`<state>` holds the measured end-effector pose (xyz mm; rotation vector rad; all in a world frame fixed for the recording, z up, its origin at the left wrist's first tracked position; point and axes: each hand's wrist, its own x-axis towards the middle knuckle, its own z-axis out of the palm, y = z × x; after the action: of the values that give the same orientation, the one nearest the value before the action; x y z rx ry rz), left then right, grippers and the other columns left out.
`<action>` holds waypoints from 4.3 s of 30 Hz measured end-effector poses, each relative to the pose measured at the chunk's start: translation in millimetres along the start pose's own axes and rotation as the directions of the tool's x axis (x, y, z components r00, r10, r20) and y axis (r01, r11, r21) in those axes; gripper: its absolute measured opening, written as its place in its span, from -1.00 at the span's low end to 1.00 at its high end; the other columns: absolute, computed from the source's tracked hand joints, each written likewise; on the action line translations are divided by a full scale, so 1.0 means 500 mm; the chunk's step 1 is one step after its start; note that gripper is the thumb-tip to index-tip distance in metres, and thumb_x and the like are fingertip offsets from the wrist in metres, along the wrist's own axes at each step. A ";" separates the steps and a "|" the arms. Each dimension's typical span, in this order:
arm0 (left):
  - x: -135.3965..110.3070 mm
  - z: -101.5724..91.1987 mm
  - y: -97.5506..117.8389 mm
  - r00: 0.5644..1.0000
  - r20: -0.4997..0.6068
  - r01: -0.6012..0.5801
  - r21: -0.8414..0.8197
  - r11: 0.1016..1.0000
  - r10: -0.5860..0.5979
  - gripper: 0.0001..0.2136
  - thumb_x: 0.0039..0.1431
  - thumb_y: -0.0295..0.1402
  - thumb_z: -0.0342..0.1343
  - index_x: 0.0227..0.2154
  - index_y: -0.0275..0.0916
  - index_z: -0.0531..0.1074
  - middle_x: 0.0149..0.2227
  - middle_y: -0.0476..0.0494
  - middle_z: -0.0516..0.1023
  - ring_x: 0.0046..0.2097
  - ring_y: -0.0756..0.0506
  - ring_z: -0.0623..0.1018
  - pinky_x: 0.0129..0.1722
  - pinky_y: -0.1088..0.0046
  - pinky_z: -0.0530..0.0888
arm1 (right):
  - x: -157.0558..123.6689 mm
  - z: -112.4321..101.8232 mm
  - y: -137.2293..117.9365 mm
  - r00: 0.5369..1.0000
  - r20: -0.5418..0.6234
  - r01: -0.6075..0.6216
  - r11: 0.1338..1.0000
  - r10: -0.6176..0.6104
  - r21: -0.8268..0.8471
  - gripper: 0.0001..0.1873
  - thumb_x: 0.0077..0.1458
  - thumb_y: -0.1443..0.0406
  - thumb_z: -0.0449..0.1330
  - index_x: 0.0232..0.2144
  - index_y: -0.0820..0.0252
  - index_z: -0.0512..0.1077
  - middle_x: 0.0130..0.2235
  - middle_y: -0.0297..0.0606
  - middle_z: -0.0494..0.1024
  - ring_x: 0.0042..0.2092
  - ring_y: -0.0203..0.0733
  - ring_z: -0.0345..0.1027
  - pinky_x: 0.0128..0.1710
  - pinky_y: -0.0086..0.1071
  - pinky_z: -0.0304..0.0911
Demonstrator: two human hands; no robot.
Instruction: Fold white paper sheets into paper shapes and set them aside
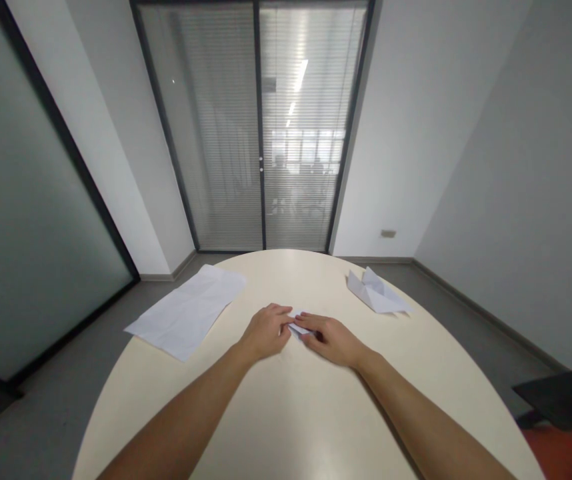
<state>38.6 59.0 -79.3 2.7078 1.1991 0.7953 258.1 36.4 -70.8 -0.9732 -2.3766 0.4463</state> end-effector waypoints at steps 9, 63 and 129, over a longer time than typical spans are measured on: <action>0.002 0.001 -0.001 1.000 0.001 0.028 -0.057 0.998 -0.028 -0.81 0.24 -0.32 0.11 -0.13 -0.18 0.54 0.01 -0.11 0.57 0.03 -0.14 0.47 0.07 0.29 0.41 | 0.003 0.007 0.013 0.999 -0.024 -0.035 0.991 0.032 -0.128 -0.58 0.29 0.13 0.05 0.14 0.03 0.41 0.23 -0.16 0.37 0.29 -0.02 0.15 0.28 -0.04 0.09; -0.001 0.015 -0.011 1.000 -0.009 -0.001 -0.113 0.994 0.000 -0.60 0.16 -0.21 0.20 0.04 -0.20 0.41 0.02 -0.16 0.54 0.03 -0.20 0.46 0.07 0.22 0.40 | 0.007 0.025 0.048 0.951 -0.185 -0.239 0.969 0.246 0.064 -0.54 0.01 0.11 0.31 -0.08 0.24 0.47 0.06 0.00 0.48 -0.09 -0.04 0.42 -0.14 -0.24 0.35; 0.003 -0.006 0.005 0.977 -0.186 0.064 -0.228 0.971 -0.108 -0.83 0.34 -0.33 -0.05 -0.13 -0.16 0.43 -0.21 -0.05 0.59 -0.22 -0.04 0.56 -0.21 0.48 0.47 | -0.008 0.013 0.006 0.934 -0.333 -0.138 0.990 0.127 -0.009 -0.83 0.30 0.23 -0.01 -0.09 0.10 0.26 -0.25 -0.22 0.57 -0.32 -0.19 0.45 -0.30 -0.33 0.31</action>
<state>39.9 58.0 -75.6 2.4272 1.1756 1.1333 258.4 34.7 -78.6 -1.1313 -2.0285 0.2678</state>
